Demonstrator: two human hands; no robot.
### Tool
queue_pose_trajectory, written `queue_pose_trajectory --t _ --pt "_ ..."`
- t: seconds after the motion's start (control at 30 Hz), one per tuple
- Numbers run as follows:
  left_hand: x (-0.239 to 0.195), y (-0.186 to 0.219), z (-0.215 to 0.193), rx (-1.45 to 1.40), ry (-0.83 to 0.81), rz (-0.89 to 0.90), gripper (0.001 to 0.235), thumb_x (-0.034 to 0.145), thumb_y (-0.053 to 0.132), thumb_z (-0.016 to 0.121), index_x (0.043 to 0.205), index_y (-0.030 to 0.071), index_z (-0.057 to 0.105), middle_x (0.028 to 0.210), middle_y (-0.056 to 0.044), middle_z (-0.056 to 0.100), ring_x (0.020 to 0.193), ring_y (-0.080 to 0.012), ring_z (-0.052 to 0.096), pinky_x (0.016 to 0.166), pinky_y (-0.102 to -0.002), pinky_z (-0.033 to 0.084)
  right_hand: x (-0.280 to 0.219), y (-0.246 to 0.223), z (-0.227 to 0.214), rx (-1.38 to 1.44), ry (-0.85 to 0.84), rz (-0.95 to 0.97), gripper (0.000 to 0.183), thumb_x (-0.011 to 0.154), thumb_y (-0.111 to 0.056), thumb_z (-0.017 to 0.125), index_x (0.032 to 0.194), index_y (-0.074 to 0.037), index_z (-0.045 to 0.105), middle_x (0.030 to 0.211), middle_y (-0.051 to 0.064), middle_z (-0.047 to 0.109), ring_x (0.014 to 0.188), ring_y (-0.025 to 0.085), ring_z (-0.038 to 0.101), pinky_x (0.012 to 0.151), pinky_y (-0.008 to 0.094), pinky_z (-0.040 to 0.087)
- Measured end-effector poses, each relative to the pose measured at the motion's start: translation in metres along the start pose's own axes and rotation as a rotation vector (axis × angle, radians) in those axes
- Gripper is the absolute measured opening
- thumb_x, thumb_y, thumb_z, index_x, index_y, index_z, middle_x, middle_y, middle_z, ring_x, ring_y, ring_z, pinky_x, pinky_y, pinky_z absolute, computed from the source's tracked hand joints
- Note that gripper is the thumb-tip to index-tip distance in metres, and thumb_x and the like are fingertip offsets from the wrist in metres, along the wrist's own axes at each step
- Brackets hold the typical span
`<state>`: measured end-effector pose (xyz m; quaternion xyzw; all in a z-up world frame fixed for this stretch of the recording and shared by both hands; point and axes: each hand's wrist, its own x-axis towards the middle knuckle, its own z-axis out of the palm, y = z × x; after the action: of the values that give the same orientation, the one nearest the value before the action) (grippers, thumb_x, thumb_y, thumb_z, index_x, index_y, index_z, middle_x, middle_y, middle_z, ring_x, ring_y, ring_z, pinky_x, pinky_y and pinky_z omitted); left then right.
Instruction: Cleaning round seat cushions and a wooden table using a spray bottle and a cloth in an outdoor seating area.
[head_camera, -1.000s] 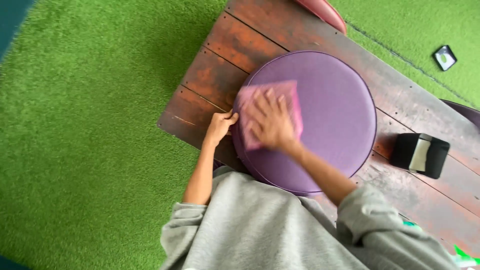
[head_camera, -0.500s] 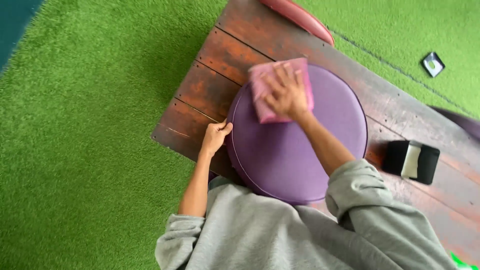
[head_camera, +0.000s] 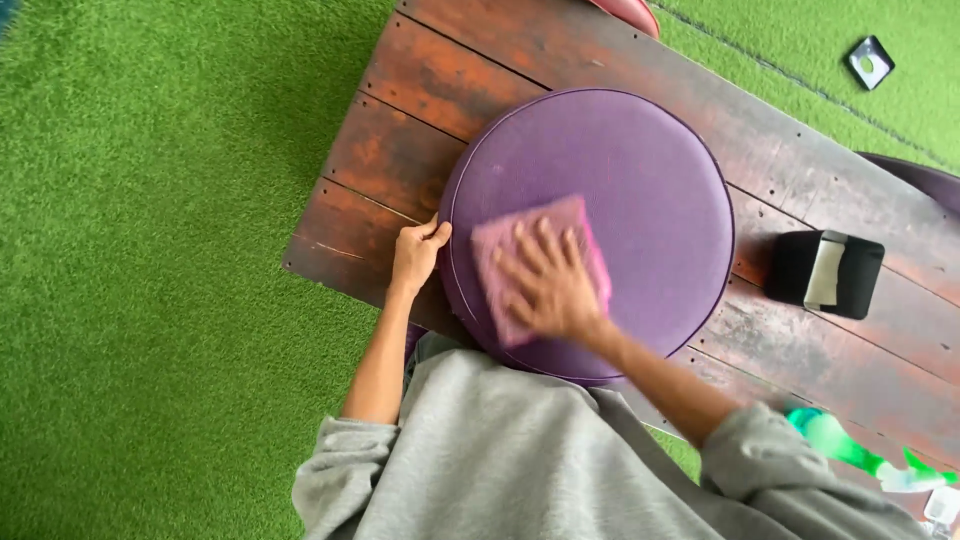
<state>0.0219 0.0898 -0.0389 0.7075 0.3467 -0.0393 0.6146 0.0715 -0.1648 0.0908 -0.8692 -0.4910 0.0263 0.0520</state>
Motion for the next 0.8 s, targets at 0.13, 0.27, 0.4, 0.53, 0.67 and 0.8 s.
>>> queue_pose_trajectory --t 0.13,0.27,0.4,0.53,0.67,0.8 --pt "-0.037 0.038 0.015 0.082 0.138 0.013 0.045 0.095 0.043 0.064 0.127 0.012 0.071 0.112 -0.019 0.074 0.112 -0.0371 0.067 0.095 -0.048 0.056 -0.054 -0.047 0.015 0.117 -0.064 -0.03 0.071 0.094 -0.072 0.037 0.157 -0.039 0.039 0.168 0.01 0.027 0.152 0.047 0.022 0.117 0.068 0.018" --pt "-0.053 0.054 0.025 0.164 0.349 0.235 0.046 0.097 0.042 0.063 0.122 0.005 0.073 0.09 -0.023 0.073 0.09 -0.038 0.073 0.076 -0.051 0.055 -0.023 -0.026 0.018 0.2 -0.103 0.045 0.061 0.096 -0.074 0.037 0.146 -0.043 0.051 0.167 0.006 0.03 0.153 0.043 0.023 0.117 0.066 0.021" --pt "-0.051 0.042 0.027 0.177 0.37 0.358 0.044 0.096 0.043 0.07 0.118 0.005 0.074 0.069 -0.024 0.068 0.073 -0.0329 0.074 0.059 -0.045 0.053 0.028 0.022 0.008 0.007 0.029 0.067 0.062 0.096 -0.073 0.043 0.146 -0.038 0.055 0.162 0.011 0.038 0.151 0.046 0.027 0.116 0.069 0.023" --pt "-0.021 0.025 0.036 0.32 0.42 0.418 0.046 0.102 0.043 0.066 0.114 0.0 0.073 0.065 -0.021 0.068 0.062 -0.0322 0.072 0.054 -0.043 0.053 0.079 0.12 -0.006 -0.045 0.048 0.309 0.063 0.101 -0.065 0.045 0.154 -0.032 0.048 0.164 0.015 0.033 0.149 0.05 0.023 0.114 0.074 0.023" --pt "0.011 0.057 0.034 0.634 0.453 0.529 0.055 0.104 0.048 0.046 0.117 0.0 0.069 0.098 -0.019 0.072 0.097 -0.0403 0.059 0.081 -0.057 0.044 0.085 0.14 -0.029 0.186 -0.003 0.688 0.072 0.101 -0.067 0.029 0.163 -0.032 0.03 0.171 0.013 0.011 0.154 0.043 -0.002 0.12 0.068 -0.003" --pt "0.016 0.076 0.02 0.656 0.208 0.51 0.053 0.108 0.048 0.038 0.144 0.011 0.052 0.164 -0.016 0.026 0.154 -0.0412 0.016 0.12 -0.069 0.005 0.053 0.109 -0.008 0.083 0.07 0.601 0.063 0.107 -0.059 0.04 0.163 -0.032 0.035 0.169 0.02 0.021 0.152 0.053 0.01 0.117 0.076 0.01"
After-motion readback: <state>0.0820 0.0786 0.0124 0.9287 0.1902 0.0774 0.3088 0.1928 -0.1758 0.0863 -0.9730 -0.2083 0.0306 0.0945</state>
